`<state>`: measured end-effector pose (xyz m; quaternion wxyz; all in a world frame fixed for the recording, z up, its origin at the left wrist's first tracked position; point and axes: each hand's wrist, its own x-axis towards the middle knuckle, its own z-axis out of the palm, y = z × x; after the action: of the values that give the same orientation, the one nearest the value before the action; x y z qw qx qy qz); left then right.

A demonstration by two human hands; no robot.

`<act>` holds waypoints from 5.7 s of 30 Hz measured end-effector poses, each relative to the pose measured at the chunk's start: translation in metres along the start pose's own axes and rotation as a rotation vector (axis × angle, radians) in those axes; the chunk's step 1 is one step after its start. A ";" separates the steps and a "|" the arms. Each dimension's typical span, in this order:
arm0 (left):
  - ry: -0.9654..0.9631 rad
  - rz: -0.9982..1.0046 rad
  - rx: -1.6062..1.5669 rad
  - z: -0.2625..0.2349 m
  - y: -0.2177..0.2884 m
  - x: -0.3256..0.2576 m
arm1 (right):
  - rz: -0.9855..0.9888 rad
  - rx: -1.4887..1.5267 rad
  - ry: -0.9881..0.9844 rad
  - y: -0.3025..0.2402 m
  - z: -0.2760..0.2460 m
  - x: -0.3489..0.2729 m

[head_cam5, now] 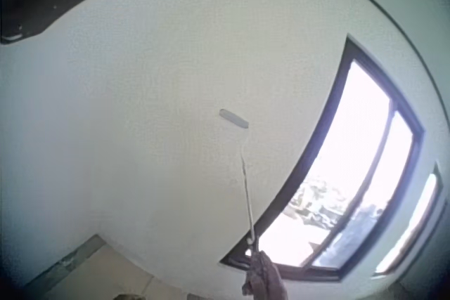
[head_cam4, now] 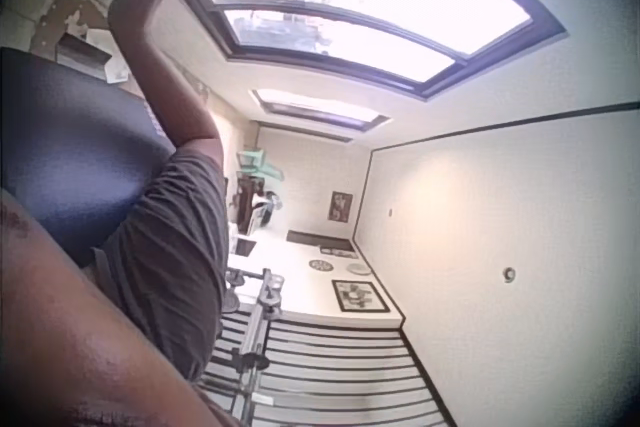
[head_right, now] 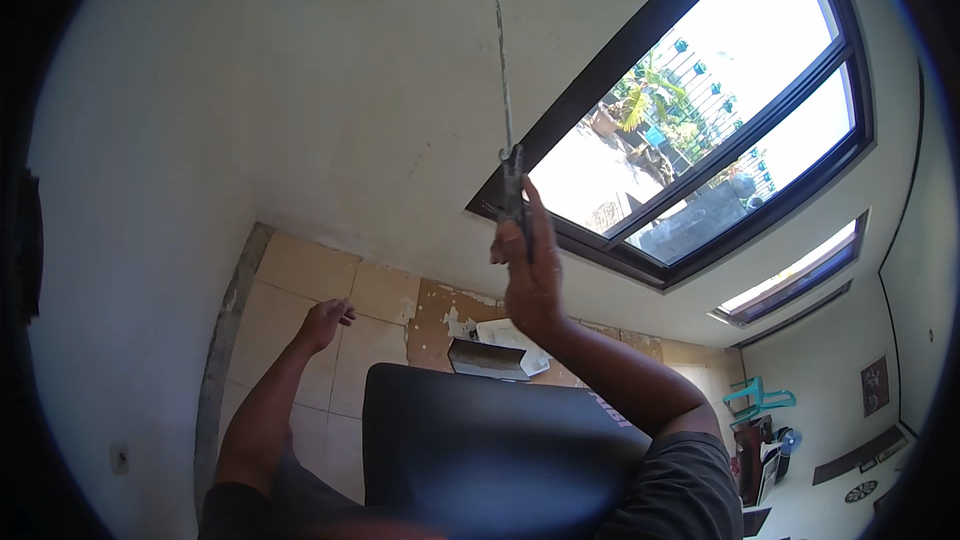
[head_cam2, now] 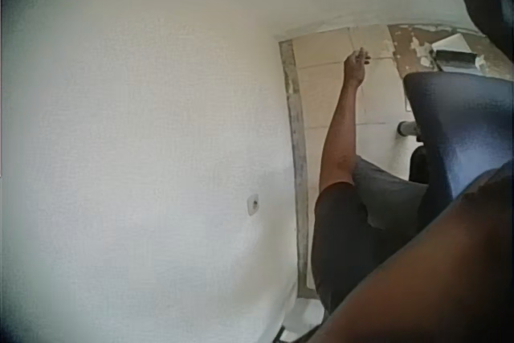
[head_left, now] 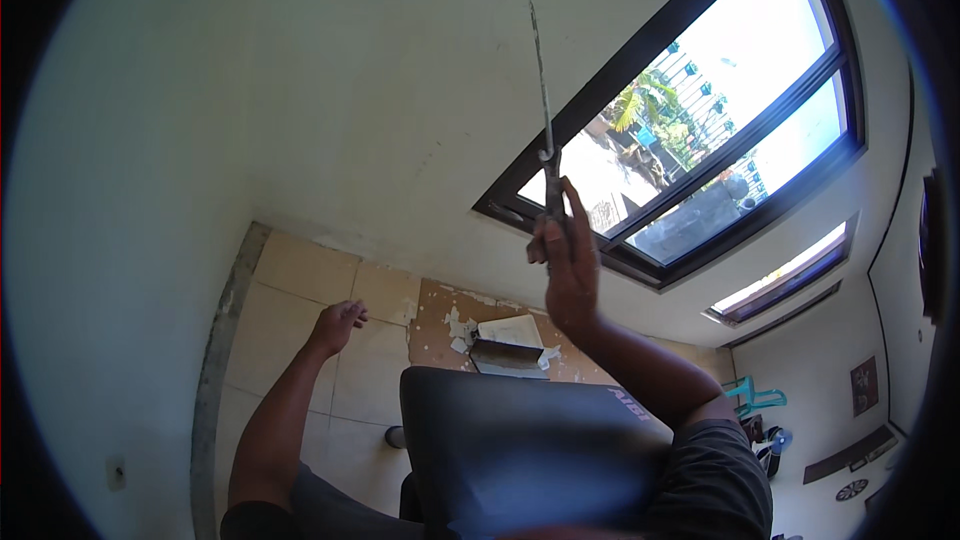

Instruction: The person paints a white wall using a small paint roller, dipping the roller into a paint tray and applying paint to the wall in strokes.

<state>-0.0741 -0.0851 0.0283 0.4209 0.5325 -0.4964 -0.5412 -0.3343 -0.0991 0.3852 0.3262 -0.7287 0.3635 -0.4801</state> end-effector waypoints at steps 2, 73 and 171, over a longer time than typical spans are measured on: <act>-0.015 0.119 -0.052 0.003 0.029 -0.006 | 0.005 -0.141 -0.066 0.005 0.016 -0.017; -0.021 -0.352 0.236 0.032 -0.184 0.206 | 0.463 -0.279 -1.149 -0.120 0.060 -0.092; -0.476 -0.083 0.388 0.340 0.290 -0.048 | 1.239 0.762 0.602 0.368 -0.205 -0.311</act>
<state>-0.4298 -0.0521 0.3016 0.1607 0.4811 -0.6530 -0.5625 -0.6915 -0.0551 0.0045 0.6494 -0.0697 0.5866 -0.4789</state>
